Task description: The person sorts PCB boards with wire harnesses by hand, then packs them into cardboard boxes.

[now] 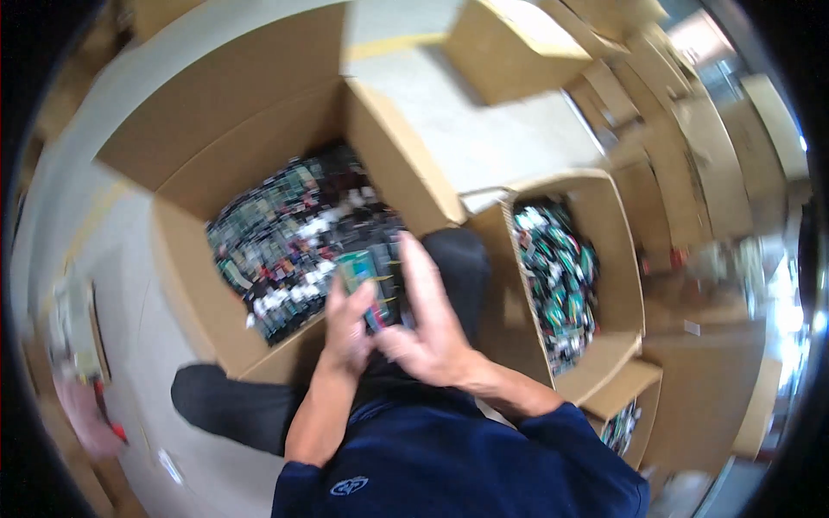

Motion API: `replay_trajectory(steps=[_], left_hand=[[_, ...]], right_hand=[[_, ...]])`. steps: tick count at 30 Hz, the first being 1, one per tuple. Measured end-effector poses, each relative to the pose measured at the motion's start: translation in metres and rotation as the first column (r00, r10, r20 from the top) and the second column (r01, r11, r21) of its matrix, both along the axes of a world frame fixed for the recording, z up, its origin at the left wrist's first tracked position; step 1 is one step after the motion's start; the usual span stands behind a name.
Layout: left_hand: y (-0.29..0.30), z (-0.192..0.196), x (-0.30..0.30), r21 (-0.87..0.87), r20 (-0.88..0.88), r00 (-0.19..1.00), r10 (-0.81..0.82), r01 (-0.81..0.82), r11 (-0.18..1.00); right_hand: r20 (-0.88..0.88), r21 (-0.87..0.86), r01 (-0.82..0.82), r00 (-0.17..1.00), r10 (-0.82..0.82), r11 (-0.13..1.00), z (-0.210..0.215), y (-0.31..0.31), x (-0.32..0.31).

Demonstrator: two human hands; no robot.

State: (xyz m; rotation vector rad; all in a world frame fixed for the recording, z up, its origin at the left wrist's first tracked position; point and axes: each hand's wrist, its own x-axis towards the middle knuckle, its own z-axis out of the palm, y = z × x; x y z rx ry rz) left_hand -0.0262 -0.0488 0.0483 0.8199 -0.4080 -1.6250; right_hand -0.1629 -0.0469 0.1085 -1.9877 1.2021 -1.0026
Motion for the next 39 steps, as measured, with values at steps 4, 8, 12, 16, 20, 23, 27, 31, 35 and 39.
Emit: replay_trajectory(steps=[4, 8, 12, 16, 20, 23, 27, 31, 35, 39], left_hand=[[0.009, 0.011, 0.002, -0.272, 0.007, 1.0, -0.017, 0.018, 0.962], [-0.005, 0.01, -0.024, -0.311, -0.123, 0.974, -0.192, 0.146, 0.939], [0.007, -0.037, -0.013, -0.053, -0.11, 0.976, -0.187, 0.183, 0.982], [0.0, -0.028, -0.026, -0.134, -0.186, 0.954, -0.236, 0.213, 0.968], [-0.004, -0.025, -0.02, -0.046, -0.112, 0.99, -0.086, 0.082, 0.996], [-0.001, -0.049, 0.01, -0.067, 0.035, 0.993, -0.113, 0.115, 0.991], [-0.006, -0.039, 0.005, -0.078, -0.01, 0.985, -0.174, 0.173, 0.982], [-0.005, -0.016, 0.009, -0.116, -0.016, 0.997, -0.076, 0.074, 0.991], [-0.015, -0.025, -0.014, -0.13, -0.057, 0.998, -0.037, 0.029, 0.991], [-0.034, -0.03, -0.029, -0.072, -0.172, 0.984, -0.041, 0.029, 0.997]], right_hand=[[0.28, -0.019, -0.061, 0.958, 0.064, 0.998, 0.0, 0.008, 0.005], [0.3, 0.025, -0.087, 0.951, 0.075, 0.996, 0.004, 0.007, -0.019], [0.348, 0.195, -0.215, 0.927, 0.137, 0.957, 0.009, -0.015, -0.072], [0.095, -0.094, 0.495, 0.868, -0.487, 0.864, -0.024, -0.077, -0.183], [-0.46, -0.151, 0.833, 0.416, -0.784, 0.531, -0.178, -0.123, -0.362], [-0.644, 0.23, 0.9, 0.427, -0.635, 0.372, -0.261, -0.126, -0.405], [-0.55, 0.202, 0.941, 0.338, -0.764, 0.271, -0.304, -0.133, -0.399], [-0.533, 0.24, 0.852, 0.516, -0.671, 0.465, -0.24, -0.121, -0.388], [-0.295, 0.435, 0.638, 0.768, -0.569, 0.636, -0.18, -0.106, -0.492], [-0.773, 0.257, 0.627, 0.59, -0.233, 0.735, -0.218, -0.138, -0.537]])
